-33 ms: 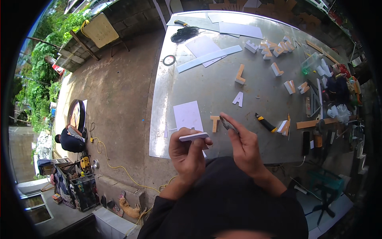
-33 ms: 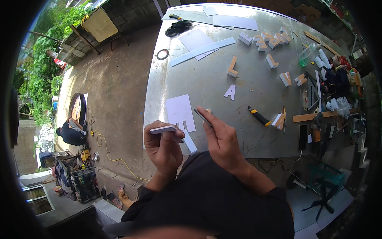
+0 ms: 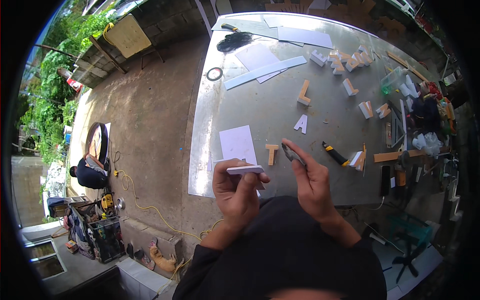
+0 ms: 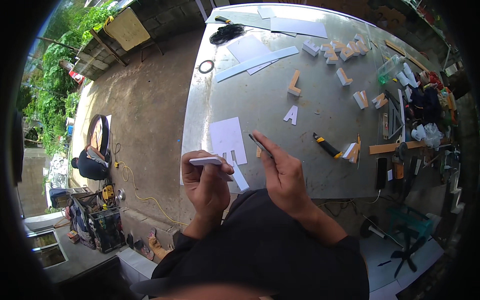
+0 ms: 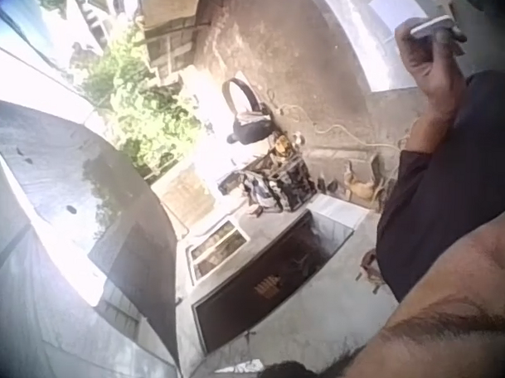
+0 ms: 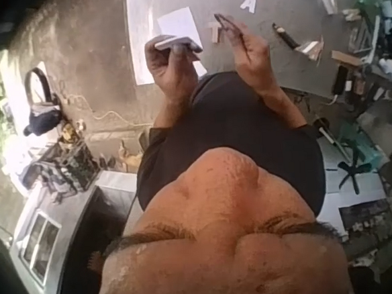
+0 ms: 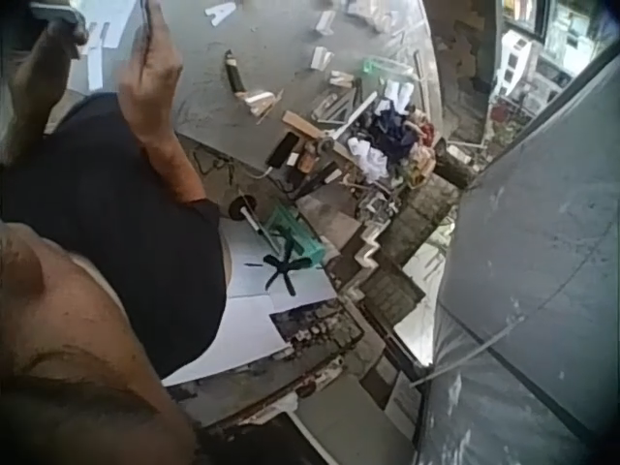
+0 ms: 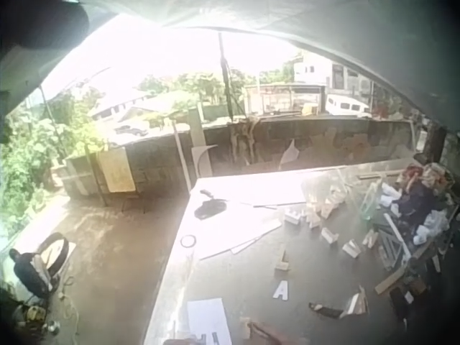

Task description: Using a utility knife and sandpaper to trim and smooth the edges of white foam or acrylic letters.

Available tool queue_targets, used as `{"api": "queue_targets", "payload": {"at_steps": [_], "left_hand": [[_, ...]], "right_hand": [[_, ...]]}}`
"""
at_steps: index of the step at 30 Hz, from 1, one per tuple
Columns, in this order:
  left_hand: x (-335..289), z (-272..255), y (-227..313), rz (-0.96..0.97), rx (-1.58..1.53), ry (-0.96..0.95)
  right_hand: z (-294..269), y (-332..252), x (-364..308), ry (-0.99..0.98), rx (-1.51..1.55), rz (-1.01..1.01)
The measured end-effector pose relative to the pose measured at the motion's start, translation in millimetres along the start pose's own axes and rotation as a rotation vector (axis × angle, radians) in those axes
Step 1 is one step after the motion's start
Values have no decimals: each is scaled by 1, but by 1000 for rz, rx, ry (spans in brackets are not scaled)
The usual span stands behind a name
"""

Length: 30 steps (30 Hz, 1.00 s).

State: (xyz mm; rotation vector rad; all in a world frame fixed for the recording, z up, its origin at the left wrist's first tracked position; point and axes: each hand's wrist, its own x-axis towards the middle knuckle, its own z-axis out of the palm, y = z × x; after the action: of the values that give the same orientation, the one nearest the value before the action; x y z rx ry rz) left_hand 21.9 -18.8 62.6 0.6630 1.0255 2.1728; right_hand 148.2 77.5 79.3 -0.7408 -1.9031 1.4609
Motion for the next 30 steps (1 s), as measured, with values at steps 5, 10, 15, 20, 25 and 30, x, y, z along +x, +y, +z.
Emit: {"api": "queue_targets", "payload": {"at_steps": [5,10,15,20,25,30], "left_hand": [[0,6,13,-144,-258,-16],[-5,-4,5,-48,-57,-7],[-9,1,2,152,290,-39],[-3,5,6,385,649,-151],[-3,3,2,489,724,-129],[-4,-3,0,476,779,-151]], "right_hand": [[-3,-11,-2,108,313,16],[-10,-17,-4,9,215,-146],[-7,-18,-1,39,52,-282],[-4,-15,-1,2,-159,-442],[-1,-19,-4,-24,-270,-459],[6,-20,-3,-25,-328,-503]]}}
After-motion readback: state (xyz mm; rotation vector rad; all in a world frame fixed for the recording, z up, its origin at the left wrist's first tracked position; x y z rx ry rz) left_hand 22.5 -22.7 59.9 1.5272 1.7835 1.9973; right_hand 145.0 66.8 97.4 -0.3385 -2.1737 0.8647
